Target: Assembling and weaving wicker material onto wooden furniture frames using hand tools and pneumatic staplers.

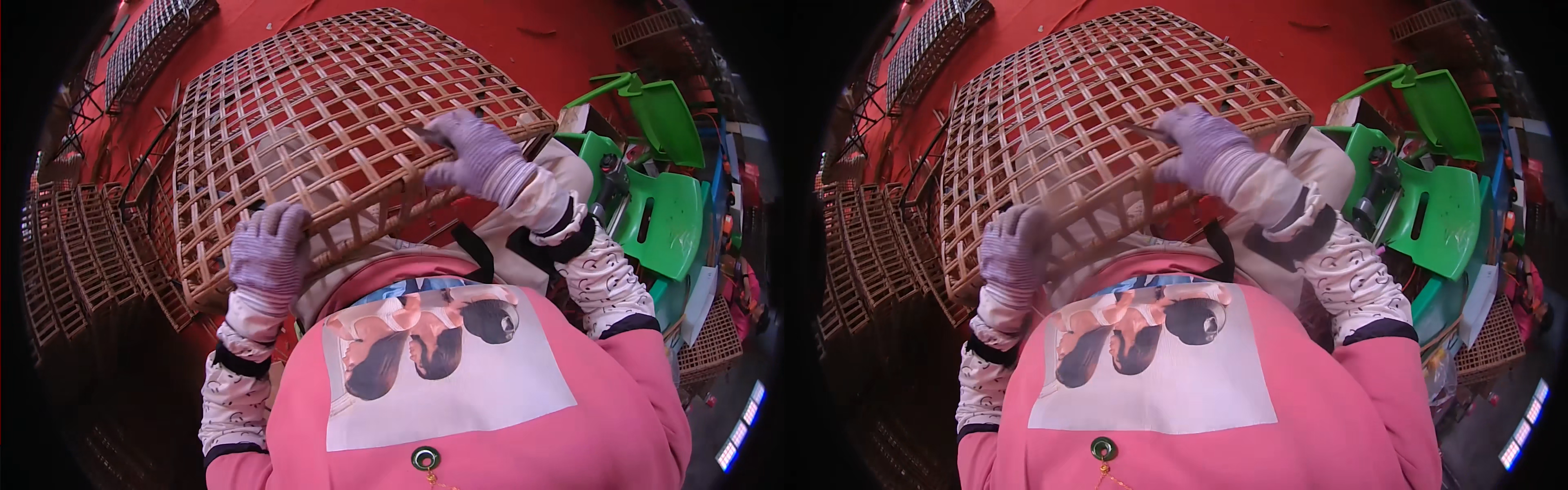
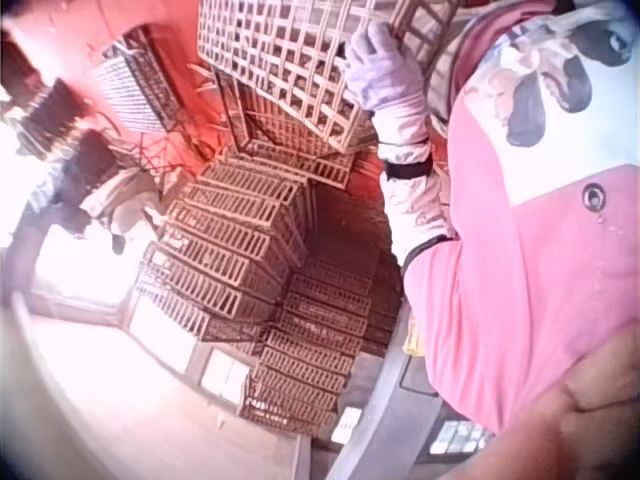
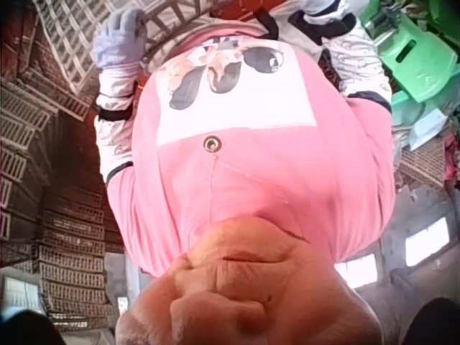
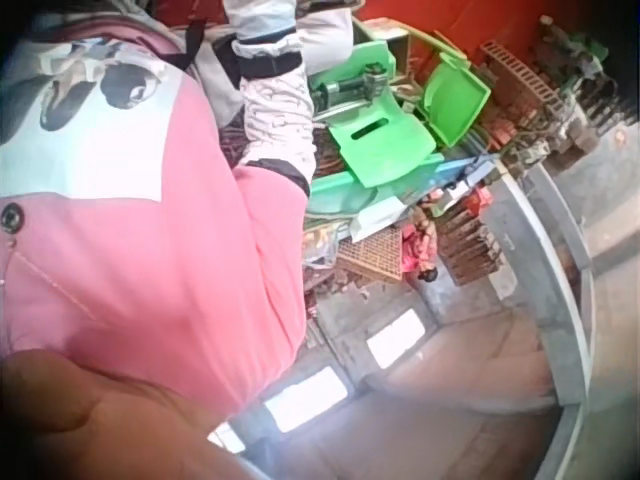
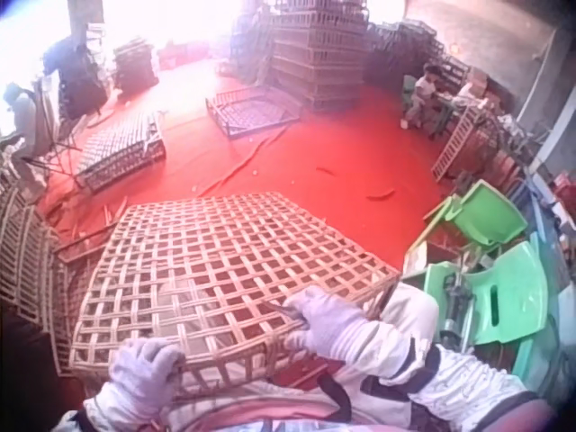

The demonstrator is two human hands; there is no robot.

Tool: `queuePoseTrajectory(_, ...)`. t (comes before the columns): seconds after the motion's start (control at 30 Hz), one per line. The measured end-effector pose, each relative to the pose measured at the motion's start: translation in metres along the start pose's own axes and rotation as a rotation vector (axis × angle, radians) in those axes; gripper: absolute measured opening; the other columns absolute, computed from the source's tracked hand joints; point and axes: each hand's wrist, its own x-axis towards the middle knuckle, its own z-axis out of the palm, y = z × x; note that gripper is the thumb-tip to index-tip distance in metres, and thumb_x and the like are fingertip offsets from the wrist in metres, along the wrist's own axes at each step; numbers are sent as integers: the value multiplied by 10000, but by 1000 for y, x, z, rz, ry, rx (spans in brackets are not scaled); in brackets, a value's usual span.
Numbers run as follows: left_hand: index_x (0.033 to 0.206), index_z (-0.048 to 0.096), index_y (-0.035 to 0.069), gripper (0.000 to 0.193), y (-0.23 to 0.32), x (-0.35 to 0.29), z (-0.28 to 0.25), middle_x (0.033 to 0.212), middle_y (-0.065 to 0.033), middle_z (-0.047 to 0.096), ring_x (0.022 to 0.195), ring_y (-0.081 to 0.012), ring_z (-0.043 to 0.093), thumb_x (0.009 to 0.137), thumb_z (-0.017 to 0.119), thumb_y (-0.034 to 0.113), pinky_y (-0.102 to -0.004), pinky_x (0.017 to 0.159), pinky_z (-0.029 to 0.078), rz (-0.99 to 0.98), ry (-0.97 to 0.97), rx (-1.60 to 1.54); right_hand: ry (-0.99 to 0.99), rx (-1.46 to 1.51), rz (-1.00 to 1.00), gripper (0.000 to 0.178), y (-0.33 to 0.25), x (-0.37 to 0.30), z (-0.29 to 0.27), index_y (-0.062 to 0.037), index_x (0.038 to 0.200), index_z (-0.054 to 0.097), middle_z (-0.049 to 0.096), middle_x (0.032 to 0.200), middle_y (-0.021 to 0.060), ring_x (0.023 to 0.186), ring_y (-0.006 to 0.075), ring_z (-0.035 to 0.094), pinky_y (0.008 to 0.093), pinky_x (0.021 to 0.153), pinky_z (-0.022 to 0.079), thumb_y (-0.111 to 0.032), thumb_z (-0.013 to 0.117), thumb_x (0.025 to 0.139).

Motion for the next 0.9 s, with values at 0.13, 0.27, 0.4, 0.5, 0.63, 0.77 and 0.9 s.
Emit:
queuePoseTrajectory(0.13,864,536,125,316,-63,-16,-33,889,-45,553,834,-253,538,574,647,62,-366,732,399,33,-31,81,-262,-121,88,561,23,1,-9,-69,1104,527,523,1014,143,939,312,536,369,814,440,-316,736,646)
queuePoseTrajectory(0.27,906,548,78,336,-92,-25,-63,936,-81,565,860,-284,541,591,659,50,-383,791,425,-272,-110,93,-136,71,-77,465,-7,-5,20,-63,1030,544,553,925,132,882,300,562,363,773,455,-314,714,678)
queuePoseTrajectory(0.4,999,562,112,436,-21,15,-41,1003,-71,552,947,-262,521,617,736,227,-358,814,422,-71,-86,-155,-150,66,27,433,-33,12,2,-55,1001,558,586,904,115,874,279,574,353,767,457,-294,717,676)
queuePoseTrajectory(0.5,1021,555,134,479,-1,36,2,1027,-61,539,1004,-279,488,591,743,231,-387,859,390,-79,-69,-131,-264,-34,-25,396,-39,28,5,-50,964,564,600,908,122,879,275,577,353,761,457,-278,718,680)
queuePoseTrajectory(0.63,952,559,127,426,-5,53,14,987,-79,553,952,-299,517,580,743,219,-393,823,414,-197,-244,-207,-371,-15,-21,414,-45,33,0,-47,955,565,606,898,122,882,288,580,364,775,454,-299,721,666)
queuePoseTrajectory(0.77,888,561,110,385,-10,69,14,870,-91,577,873,-324,547,571,748,223,-397,775,431,-282,-517,-291,-429,-111,72,393,-55,33,1,-52,945,556,604,873,129,878,299,582,377,766,457,-282,708,664)
queuePoseTrajectory(0.9,846,552,108,340,-3,41,31,821,-75,566,811,-291,542,570,732,193,-391,726,417,3,-35,-192,-220,-113,38,356,-56,5,14,-46,961,539,595,873,139,878,313,576,392,754,461,-261,666,706)
